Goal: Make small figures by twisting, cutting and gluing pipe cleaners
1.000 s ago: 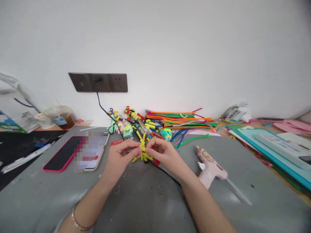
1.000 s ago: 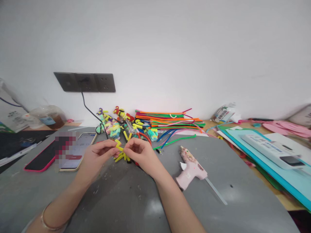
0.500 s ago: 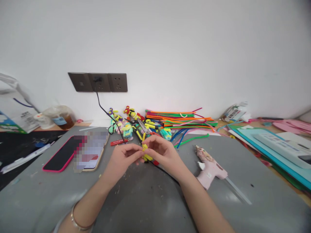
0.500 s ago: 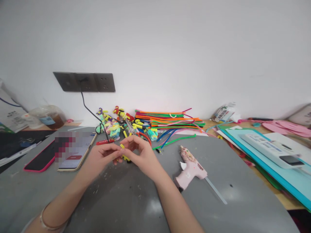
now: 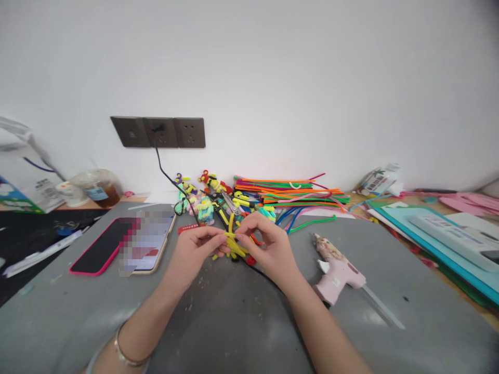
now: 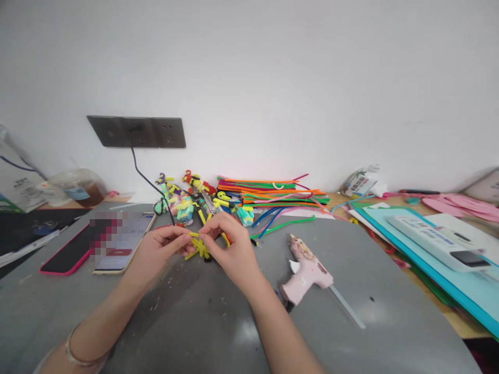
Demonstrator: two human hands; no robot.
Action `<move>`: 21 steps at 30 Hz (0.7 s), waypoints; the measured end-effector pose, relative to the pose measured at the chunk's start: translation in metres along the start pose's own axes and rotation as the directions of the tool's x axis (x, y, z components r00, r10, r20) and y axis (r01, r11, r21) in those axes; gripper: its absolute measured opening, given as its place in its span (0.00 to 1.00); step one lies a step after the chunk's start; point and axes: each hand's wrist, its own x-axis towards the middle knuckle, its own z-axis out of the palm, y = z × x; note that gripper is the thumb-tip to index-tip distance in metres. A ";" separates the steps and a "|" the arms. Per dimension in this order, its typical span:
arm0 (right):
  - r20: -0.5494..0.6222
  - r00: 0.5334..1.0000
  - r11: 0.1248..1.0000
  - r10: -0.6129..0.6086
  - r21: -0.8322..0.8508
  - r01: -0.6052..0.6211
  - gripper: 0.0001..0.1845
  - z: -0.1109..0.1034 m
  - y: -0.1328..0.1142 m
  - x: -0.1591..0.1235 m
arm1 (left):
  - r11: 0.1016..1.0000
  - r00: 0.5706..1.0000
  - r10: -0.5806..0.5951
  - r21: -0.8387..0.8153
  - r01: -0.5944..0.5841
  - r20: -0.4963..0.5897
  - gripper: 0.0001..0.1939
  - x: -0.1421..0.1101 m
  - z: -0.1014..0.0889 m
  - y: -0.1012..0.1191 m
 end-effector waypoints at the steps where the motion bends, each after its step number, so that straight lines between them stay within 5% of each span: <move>1: -0.005 1.000 0.999 -0.022 -0.023 0.022 0.07 0.000 0.000 0.000 | 1.000 1.000 0.004 -0.022 -0.004 -0.011 0.09 0.000 0.000 -0.001; 12: 0.048 0.989 0.974 -0.141 -0.173 0.147 0.08 0.000 -0.004 -0.001 | 0.958 0.990 -0.103 -0.279 0.071 -0.101 0.18 -0.001 0.006 0.001; 21: 0.116 0.972 0.950 -0.203 -0.216 0.224 0.07 -0.004 -0.002 -0.001 | 0.944 0.983 -0.139 -0.315 0.095 -0.121 0.17 -0.001 0.007 0.002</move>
